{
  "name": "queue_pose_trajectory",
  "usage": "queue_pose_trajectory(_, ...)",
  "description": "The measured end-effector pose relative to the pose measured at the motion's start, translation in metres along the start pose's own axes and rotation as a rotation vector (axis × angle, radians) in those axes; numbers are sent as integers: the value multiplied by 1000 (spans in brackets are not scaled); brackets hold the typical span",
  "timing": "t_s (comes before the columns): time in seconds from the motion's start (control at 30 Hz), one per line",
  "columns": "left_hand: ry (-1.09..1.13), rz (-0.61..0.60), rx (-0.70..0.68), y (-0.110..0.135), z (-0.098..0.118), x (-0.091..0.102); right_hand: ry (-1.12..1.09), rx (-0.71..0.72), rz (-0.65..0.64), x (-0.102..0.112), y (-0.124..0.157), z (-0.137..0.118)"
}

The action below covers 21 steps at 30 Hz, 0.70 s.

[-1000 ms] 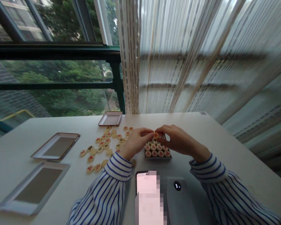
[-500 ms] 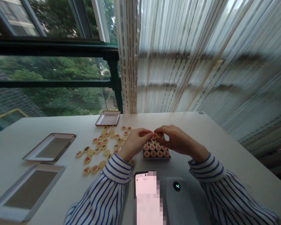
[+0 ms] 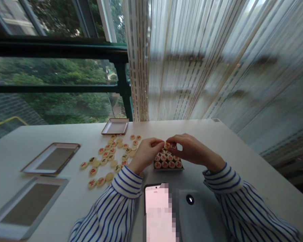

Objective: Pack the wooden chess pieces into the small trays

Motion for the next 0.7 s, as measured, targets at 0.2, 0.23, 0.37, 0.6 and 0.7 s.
queue_pose_trajectory(0.2,-440,123,-145,-5,0,24,13,-67,-35,-3,2,14)
queue_pose_trajectory(0.23,-522,127,-151,-5,0,26,15,-79,-45,-4,2,17)
queue_pose_trajectory(0.37,-751,66,-123,-3,-7,24,15,-121,-82,-6,5,26)
queue_pose_trajectory(0.6,-883,-17,-60,-1,-23,17,37,-162,-144,-13,8,39)
queue_pose_trajectory(0.7,-888,-33,-62,0,-24,15,31,-181,-178,-17,10,44)
Point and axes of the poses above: each hand's wrist, its own y-axis away from the middle knuckle, its own x-axis out of the back of the hand, z = x × y, the point moved 10 cm from there along -y, towards the middle knuckle, and after that the axes turned 3 degrees about z, right-handed, at the moved point
